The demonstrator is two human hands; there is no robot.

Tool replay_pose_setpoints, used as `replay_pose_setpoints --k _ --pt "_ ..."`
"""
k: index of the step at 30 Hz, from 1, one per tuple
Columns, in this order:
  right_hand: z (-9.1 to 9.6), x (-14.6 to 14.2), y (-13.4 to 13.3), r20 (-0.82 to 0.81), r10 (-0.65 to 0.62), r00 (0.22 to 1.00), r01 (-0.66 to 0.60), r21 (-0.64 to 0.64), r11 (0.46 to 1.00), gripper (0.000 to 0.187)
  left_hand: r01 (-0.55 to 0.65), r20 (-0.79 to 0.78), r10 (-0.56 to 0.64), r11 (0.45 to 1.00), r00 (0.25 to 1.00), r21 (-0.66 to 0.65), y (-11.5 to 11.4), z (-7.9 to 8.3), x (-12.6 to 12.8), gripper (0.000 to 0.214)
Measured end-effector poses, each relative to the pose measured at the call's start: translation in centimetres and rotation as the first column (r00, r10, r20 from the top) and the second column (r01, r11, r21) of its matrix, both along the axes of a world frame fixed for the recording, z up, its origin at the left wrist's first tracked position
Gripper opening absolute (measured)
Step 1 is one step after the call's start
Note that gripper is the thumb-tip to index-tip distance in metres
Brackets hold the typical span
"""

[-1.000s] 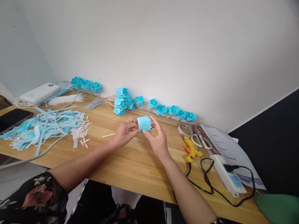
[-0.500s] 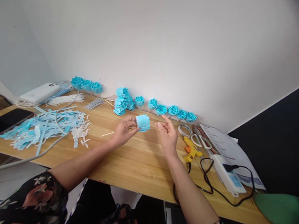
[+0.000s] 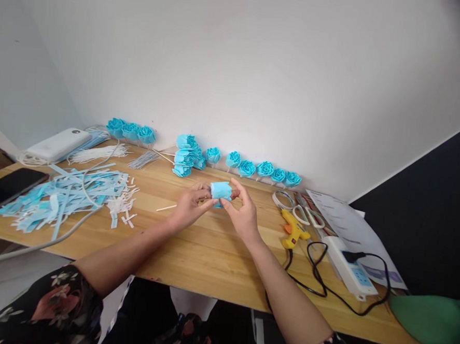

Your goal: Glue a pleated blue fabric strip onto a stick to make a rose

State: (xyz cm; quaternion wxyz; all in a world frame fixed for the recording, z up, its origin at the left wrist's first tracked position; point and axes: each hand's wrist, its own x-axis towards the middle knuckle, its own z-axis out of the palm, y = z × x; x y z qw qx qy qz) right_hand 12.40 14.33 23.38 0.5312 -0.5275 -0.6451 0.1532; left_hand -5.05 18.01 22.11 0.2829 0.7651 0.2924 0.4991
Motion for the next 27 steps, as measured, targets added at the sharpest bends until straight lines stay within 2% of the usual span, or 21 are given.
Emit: replay_pose_setpoints --k 5,10,18,21,23,27 --pt "-0.2 -0.7 -0.2 -0.020 -0.016 1.000 0.016 -0.005 1.000 0.051 -0.035 0.022 0.034 0.999 0.999 0.019 0.3 -0.4 0.3 0.030" --pt "-0.1 -0.9 -0.3 -0.052 -0.030 0.998 0.031 0.013 0.999 0.047 -0.045 0.005 0.045 0.998 0.999 0.036 0.3 -0.1 0.3 0.039" --pt "0.2 0.8 0.3 -0.154 0.082 0.985 -0.093 -0.064 0.994 0.041 -0.019 -0.017 0.020 0.998 1.000 0.062 0.3 0.1 -0.1 0.035" --pt "0.5 1.3 0.3 -0.226 0.017 0.974 -0.024 -0.029 0.999 0.042 -0.053 -0.040 0.058 0.992 0.997 0.113 0.6 -0.2 -0.2 0.032" --pt "0.6 1.4 0.2 -0.190 0.009 0.982 -0.002 0.036 0.999 0.044 -0.068 -0.075 0.081 0.985 0.994 0.160 0.7 -0.4 -0.3 0.028" --pt "0.6 1.0 -0.2 0.037 0.073 0.997 -0.077 0.107 0.991 0.051 -0.066 -0.123 0.098 0.969 0.988 0.238 0.8 -0.7 -0.3 0.022"
